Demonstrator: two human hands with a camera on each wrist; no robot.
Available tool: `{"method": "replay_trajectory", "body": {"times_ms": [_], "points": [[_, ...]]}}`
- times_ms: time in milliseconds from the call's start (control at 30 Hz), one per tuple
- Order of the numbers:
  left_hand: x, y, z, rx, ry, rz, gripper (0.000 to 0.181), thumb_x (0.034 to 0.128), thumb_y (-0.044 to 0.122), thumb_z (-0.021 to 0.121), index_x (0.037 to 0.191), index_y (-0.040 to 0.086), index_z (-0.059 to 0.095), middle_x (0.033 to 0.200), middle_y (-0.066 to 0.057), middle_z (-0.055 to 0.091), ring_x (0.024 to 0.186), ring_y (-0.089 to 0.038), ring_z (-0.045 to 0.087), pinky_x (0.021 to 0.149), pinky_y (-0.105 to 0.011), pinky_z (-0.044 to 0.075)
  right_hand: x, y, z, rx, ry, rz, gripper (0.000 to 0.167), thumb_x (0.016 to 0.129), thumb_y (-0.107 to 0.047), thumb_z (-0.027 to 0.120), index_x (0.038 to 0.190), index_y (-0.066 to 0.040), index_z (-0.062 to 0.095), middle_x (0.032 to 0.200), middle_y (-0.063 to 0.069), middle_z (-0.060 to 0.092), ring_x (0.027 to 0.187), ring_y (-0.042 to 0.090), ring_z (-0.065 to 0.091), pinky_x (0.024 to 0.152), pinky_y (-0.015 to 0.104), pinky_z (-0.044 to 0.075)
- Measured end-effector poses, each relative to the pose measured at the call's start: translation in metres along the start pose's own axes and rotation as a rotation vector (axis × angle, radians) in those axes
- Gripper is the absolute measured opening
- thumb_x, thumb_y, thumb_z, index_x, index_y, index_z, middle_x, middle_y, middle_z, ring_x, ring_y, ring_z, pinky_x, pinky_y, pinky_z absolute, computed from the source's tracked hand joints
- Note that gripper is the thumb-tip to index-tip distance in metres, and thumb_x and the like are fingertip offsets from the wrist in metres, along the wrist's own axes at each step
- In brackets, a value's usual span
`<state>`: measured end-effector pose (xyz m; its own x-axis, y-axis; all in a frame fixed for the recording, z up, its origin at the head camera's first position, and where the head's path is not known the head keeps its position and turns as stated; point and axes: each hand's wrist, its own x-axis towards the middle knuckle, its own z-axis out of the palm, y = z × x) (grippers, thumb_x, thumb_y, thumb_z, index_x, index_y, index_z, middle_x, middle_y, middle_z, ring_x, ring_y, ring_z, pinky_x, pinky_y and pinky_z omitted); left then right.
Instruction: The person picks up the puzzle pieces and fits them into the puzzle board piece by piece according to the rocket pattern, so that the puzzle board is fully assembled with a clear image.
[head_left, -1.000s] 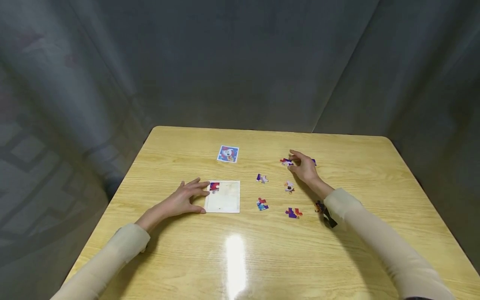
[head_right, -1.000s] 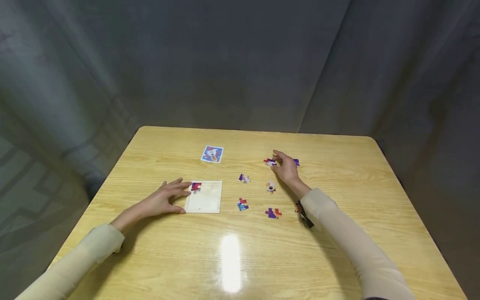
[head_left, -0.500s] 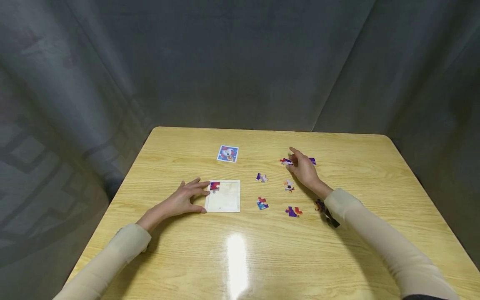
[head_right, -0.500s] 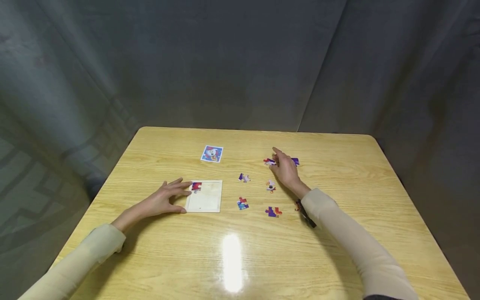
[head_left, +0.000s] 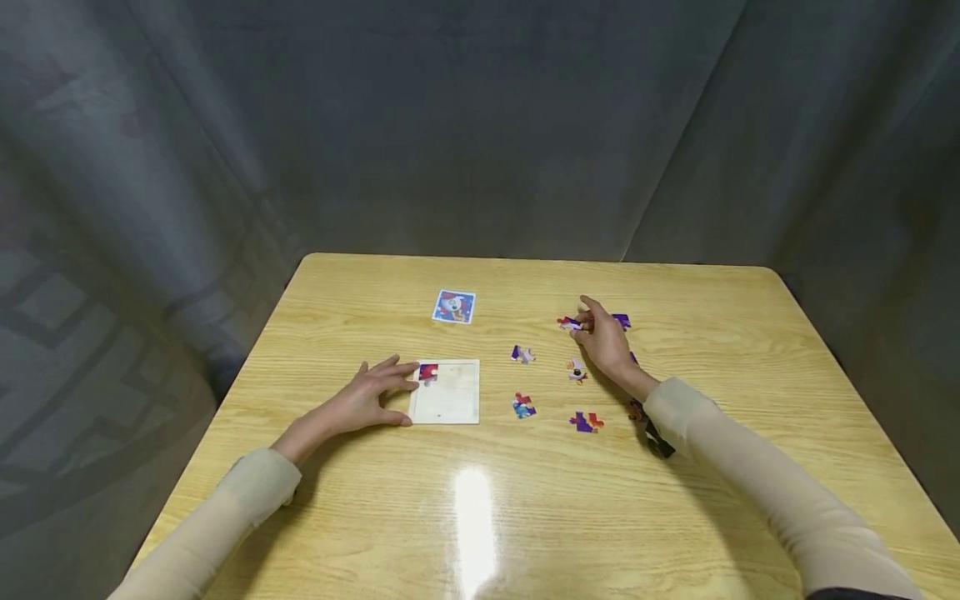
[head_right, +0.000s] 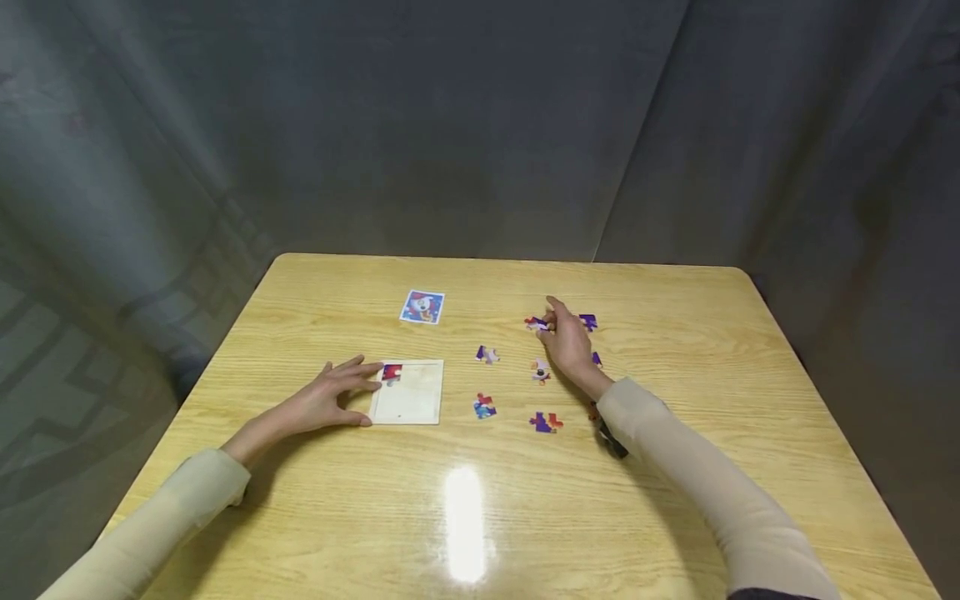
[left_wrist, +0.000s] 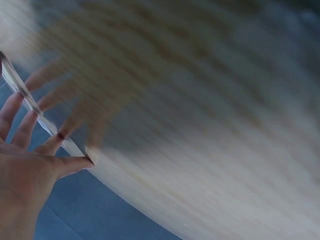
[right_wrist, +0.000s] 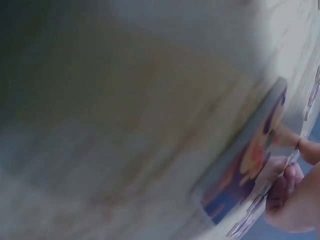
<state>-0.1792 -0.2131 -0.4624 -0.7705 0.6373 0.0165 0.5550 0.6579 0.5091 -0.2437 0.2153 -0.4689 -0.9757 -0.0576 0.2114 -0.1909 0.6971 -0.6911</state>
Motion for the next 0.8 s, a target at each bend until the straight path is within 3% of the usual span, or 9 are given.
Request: {"method": "replay_trajectory", "body": {"times_ms": [200,300,600,800], "points": [[0.001,0.0,0.002,0.011,0.0,0.009,0.055,0.0776,0.042,0.078,0.122,0.012,0.066,0.15,-0.006,0.041,0.143,-0.038,0.022,0.102,-0.076,0.008,-0.001,0.002,-0.002,-0.167,0.024,-0.118,0.067,0.087,-0.005,0.07,0.144,0.005,0.037,0.102,0.02,0.065,0.084,0.031,0.061,0.066,0.044,0.048],[0.001,0.0,0.002,0.014,-0.002,0.004,0.055,0.0777,0.042,0.078,0.123,0.013,0.066,0.15,-0.006,0.041,0.143,-0.038,0.022,0.103,-0.076,0.008,-0.001,0.003,-0.004,-0.185,0.027,-0.134,0.07,0.086,-0.006,0.071,0.144,0.006,0.035,0.098,0.019,0.066,0.077,0.029,0.061,0.061,0.041,0.047],[0.002,0.0,0.003,0.02,-0.006,0.006,0.056,0.0777,0.042,0.078,0.124,0.013,0.066,0.149,-0.007,0.042,0.142,-0.039,0.023,0.102,-0.076,0.009,-0.004,0.001,-0.009,-0.035,0.022,-0.051,0.076,0.083,-0.003,0.072,0.146,0.005,0.03,0.104,0.018,0.067,0.084,0.027,0.063,0.069,0.039,0.05],[0.002,-0.002,0.003,0.022,-0.002,0.007,0.057,0.0777,0.042,0.078,0.124,0.013,0.065,0.15,-0.006,0.042,0.142,-0.038,0.023,0.102,-0.076,0.008,-0.007,-0.009,-0.009,0.091,0.006,-0.057,0.057,0.085,-0.003,0.07,0.135,0.01,0.046,0.106,0.02,0.066,0.09,0.029,0.064,0.081,0.043,0.054]]}}
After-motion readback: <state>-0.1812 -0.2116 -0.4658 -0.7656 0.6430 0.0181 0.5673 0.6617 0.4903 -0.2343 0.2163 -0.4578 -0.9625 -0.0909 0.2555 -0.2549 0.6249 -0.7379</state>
